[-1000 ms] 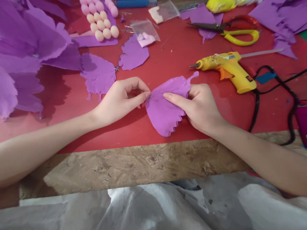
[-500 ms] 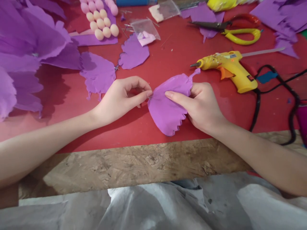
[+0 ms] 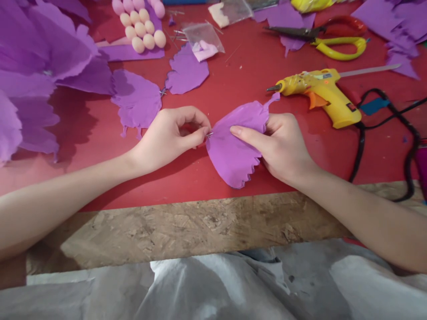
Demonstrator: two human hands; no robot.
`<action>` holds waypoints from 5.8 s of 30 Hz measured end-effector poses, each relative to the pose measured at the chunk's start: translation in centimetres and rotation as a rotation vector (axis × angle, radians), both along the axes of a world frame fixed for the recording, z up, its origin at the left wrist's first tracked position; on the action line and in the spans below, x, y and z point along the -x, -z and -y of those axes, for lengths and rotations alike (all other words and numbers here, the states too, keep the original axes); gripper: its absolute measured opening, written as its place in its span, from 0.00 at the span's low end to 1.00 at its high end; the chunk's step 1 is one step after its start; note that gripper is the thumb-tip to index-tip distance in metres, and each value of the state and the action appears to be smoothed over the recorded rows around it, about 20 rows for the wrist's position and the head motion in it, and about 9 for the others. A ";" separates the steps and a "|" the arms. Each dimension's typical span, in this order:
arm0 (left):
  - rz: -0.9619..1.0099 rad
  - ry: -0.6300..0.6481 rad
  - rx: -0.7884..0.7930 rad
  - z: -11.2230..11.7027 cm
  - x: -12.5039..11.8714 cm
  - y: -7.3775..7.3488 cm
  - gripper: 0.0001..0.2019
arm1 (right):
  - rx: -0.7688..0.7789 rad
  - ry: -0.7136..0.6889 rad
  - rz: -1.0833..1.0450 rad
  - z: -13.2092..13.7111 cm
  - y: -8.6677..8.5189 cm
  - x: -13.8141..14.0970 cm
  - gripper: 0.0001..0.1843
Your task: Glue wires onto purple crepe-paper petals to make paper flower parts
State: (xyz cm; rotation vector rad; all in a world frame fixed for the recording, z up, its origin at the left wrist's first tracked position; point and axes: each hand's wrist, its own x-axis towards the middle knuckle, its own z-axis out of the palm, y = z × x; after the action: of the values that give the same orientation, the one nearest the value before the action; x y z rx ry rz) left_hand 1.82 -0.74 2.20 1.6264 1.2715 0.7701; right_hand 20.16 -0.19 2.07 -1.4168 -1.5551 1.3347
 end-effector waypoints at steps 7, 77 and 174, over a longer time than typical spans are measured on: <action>-0.010 -0.013 -0.027 0.1 -0.1 0.0 0.05 | 0.058 0.045 -0.015 0.0 -0.2 0.1 0.18; 0.083 0.003 -0.034 -0.1 0.0 0.3 0.08 | -0.011 0.001 -0.028 0.0 0.1 -0.1 0.16; -1.353 0.176 -0.533 3.4 0.2 -4.5 0.17 | 0.073 0.083 -0.269 -1.7 -1.8 0.2 0.14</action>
State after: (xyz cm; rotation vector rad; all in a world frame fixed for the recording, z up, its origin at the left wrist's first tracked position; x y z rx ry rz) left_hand 1.65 -4.12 6.74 2.8333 1.8121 -0.2917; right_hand 19.98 1.47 3.85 -1.2697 -1.2706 1.4770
